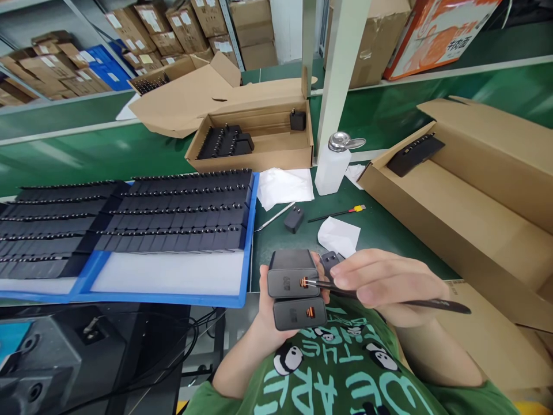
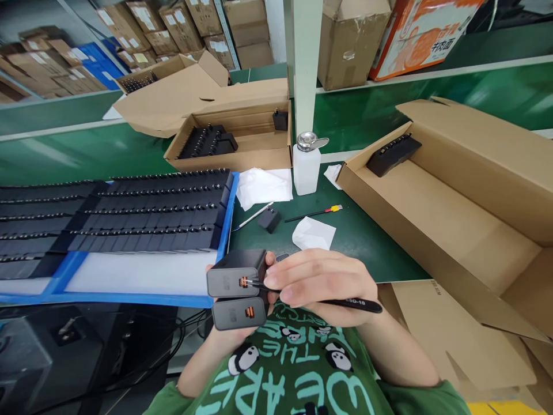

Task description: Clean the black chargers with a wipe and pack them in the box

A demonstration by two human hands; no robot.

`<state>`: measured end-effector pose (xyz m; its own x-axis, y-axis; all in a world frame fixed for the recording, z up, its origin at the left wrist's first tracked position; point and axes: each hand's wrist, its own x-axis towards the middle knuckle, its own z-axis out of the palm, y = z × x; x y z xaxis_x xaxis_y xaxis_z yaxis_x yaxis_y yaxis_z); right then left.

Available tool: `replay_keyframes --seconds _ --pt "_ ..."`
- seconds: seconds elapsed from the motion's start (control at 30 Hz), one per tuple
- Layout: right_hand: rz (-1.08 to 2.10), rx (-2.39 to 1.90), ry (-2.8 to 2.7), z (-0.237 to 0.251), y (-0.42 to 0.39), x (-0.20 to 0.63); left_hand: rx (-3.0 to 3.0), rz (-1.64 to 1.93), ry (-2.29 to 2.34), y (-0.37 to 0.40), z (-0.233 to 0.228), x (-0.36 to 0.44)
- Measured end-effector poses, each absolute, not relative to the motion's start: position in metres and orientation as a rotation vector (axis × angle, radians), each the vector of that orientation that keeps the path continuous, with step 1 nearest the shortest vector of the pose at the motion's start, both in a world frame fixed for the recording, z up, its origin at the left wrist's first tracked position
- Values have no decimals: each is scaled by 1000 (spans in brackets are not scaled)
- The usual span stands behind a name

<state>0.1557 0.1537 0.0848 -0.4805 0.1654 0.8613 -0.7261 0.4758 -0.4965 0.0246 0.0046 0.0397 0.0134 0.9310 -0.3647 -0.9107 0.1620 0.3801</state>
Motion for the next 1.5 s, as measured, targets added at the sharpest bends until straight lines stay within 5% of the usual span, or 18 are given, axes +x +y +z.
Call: replay_keyframes --seconds 1.5 --pt "1311 463 -1577 72 150 143 83 1412 613 13 54 30"
